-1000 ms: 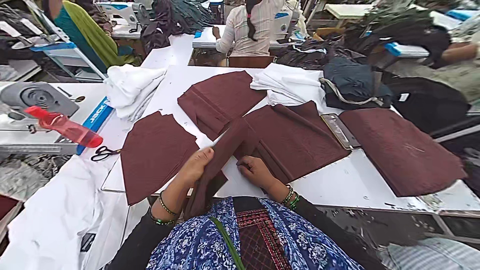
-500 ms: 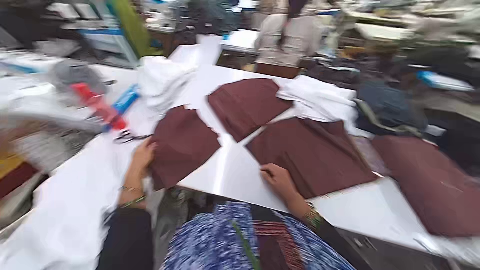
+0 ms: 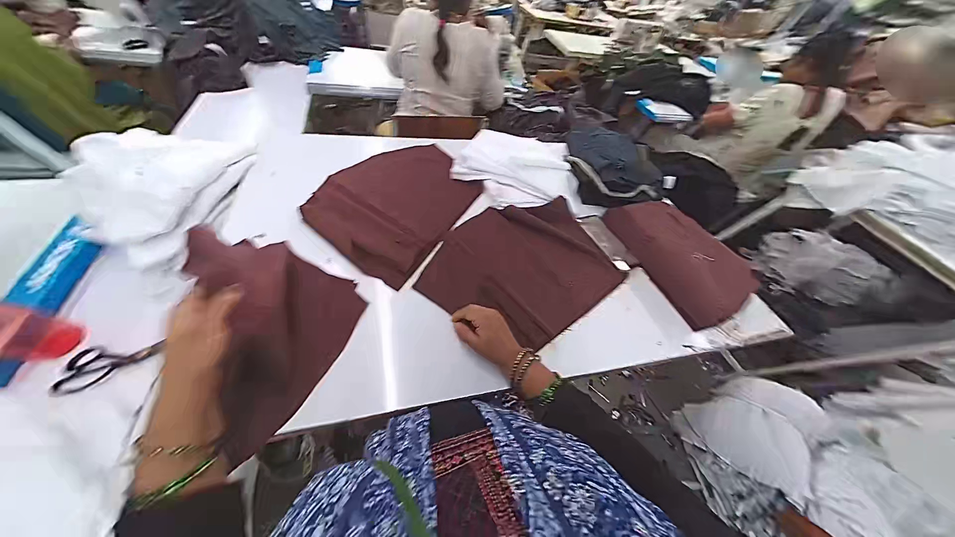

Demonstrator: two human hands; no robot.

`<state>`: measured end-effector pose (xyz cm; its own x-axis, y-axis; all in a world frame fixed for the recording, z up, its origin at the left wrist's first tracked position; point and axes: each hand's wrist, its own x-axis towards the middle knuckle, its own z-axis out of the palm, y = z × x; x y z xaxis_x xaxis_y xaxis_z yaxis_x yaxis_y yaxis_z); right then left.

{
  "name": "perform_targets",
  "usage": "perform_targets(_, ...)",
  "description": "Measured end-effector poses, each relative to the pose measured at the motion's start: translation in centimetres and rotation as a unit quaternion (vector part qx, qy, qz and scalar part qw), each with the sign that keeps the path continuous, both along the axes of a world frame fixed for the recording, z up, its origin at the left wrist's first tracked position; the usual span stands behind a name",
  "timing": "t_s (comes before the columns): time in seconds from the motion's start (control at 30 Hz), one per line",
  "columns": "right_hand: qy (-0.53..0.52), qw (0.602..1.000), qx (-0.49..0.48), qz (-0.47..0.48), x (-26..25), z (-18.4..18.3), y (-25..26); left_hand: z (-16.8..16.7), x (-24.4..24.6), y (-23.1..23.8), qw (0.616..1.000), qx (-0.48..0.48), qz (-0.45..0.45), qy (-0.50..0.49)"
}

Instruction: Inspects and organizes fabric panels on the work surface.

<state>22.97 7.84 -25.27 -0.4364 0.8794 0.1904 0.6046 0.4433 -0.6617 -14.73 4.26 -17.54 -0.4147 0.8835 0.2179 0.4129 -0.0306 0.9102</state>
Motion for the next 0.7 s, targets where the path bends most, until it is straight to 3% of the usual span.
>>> perform_targets(0.07, -0.001, 1.000, 0.020, -0.003, -0.3, -0.4, 0.2, 0.6, 2.6, 1.1, 0.974, -0.112, -0.102, 0.167)
perform_targets(0.17, 0.000, 0.999, 0.045, -0.023, -0.3, -0.7, 0.1, -1.0, 8.9, 2.8, 0.845, -0.333, -0.287, 0.305)
perform_targets(0.2, -0.001, 0.999, 0.046, -0.029, -0.3, -0.8, 0.0, -2.2, 10.3, 3.0, 0.814, -0.359, -0.319, 0.327)
perform_targets(0.23, -0.003, 0.998, 0.048, -0.033, -0.2, -0.8, -0.1, -3.1, 11.0, 2.9, 0.809, -0.349, -0.330, 0.338)
perform_targets(0.3, 0.000, 0.998, 0.054, -0.037, -0.3, -0.8, 0.0, -3.7, 10.9, 2.8, 0.827, -0.312, -0.359, 0.302)
perform_targets(0.43, 0.001, 0.997, 0.070, -0.043, -0.2, -1.2, -0.1, -4.4, 8.3, 2.7, 0.898, -0.140, -0.415, -0.033)
perform_targets(0.5, -0.001, 0.995, 0.087, -0.042, -0.4, -1.3, 0.1, -2.7, 6.3, 2.5, 0.917, -0.064, -0.368, -0.139)
perform_targets(0.6, -0.009, 0.995, 0.085, -0.045, -0.6, -1.3, -0.1, 0.1, 2.0, 0.7, 0.953, 0.038, -0.236, -0.185)
perform_targets(0.7, -0.016, 0.995, 0.076, -0.060, -0.7, -1.2, -0.2, 0.2, -2.6, -1.4, 0.960, 0.080, -0.131, -0.235)
